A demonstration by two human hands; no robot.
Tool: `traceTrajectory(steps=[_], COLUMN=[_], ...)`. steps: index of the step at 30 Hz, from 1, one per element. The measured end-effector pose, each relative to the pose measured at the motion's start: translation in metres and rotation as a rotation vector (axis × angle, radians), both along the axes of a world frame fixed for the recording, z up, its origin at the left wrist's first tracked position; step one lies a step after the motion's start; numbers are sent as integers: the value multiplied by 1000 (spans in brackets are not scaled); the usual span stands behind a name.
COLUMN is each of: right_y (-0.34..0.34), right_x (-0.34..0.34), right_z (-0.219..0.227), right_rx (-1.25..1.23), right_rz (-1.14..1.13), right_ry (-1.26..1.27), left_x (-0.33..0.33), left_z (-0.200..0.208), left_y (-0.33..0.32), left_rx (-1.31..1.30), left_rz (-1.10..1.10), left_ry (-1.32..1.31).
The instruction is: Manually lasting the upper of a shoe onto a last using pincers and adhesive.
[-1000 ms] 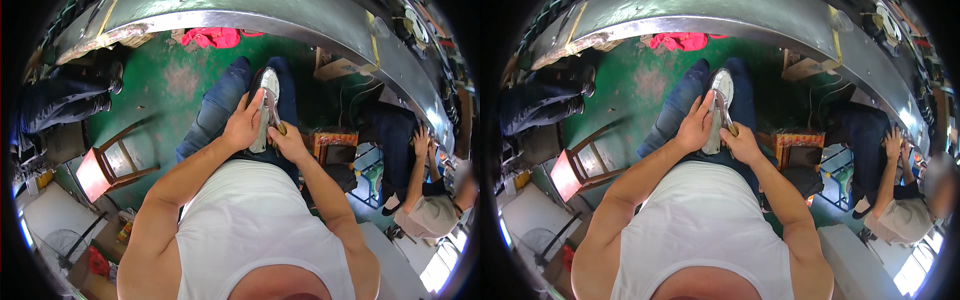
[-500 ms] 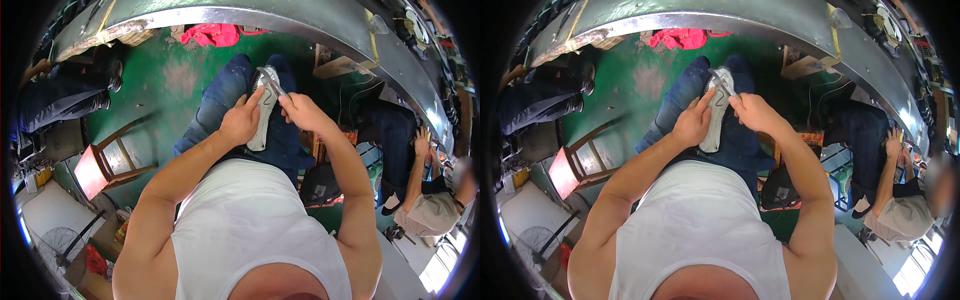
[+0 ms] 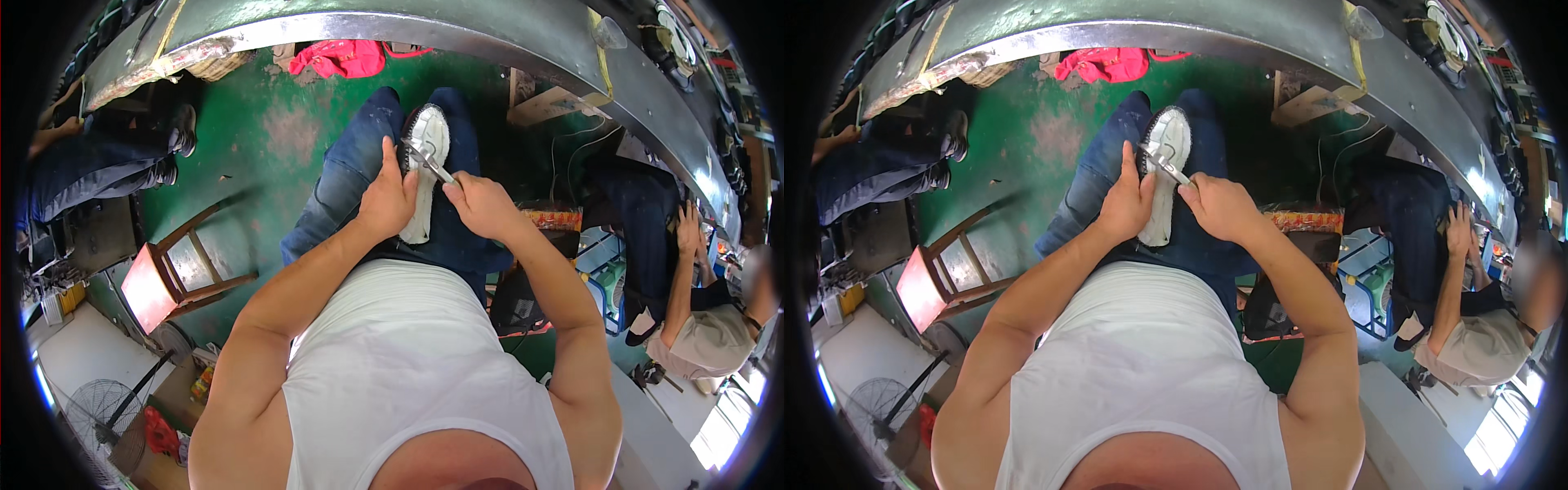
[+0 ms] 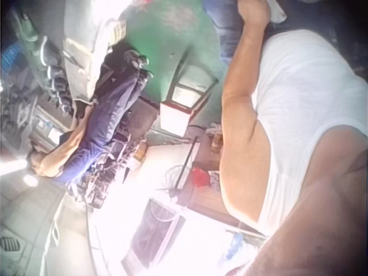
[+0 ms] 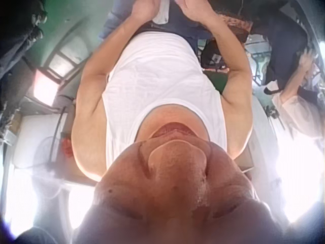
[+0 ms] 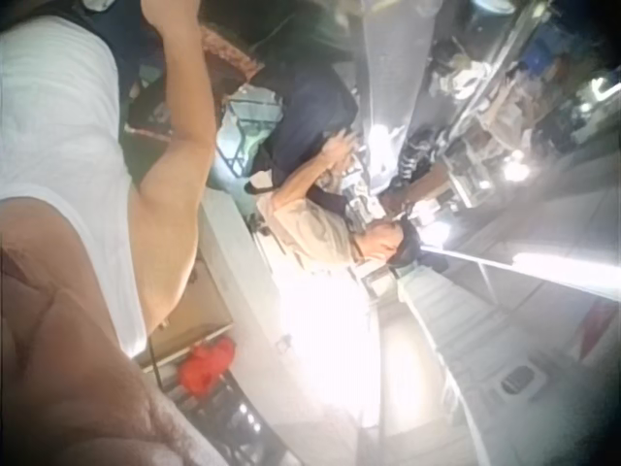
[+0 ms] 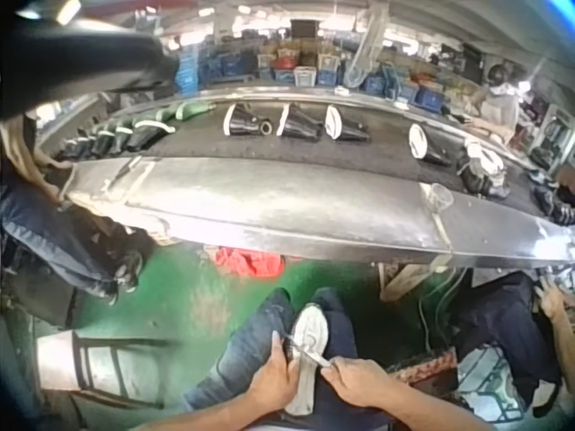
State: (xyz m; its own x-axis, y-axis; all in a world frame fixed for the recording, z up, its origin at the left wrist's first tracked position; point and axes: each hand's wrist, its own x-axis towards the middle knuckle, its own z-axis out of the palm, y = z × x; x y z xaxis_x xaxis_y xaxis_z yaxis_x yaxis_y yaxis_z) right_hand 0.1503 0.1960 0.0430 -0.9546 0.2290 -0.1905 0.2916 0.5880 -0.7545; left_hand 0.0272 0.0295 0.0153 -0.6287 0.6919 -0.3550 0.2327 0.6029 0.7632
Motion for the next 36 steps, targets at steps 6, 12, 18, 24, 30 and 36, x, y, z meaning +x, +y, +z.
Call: traceTrajectory(steps=[6, 12, 18, 24, 30, 36], right_y=[-19, -13, -27, -18, -26, -18], right_x=[16, 15, 32, 58, 81, 65], right_z=[-3, 12, 7, -22, -64, -30], right_rx=[286, 267, 199, -471, -792, -567], right_rz=[36, 68, 70, -365, -626, -537], right_ry=[-94, -215, -68, -92, 31, -58], left_x=[-1, -22, -22, -43, -55, -88], left_z=[-9, -15, -12, -20, 68, 88], left_y=[-1, -35, -27, 13, 17, 65], left_rx=[-37, 302, 345, 194, 1001, 945], left_rz=[-20, -256, -228, 93, 262, 201], left_ry=[6, -566, -563, -425, -1169, -1255])
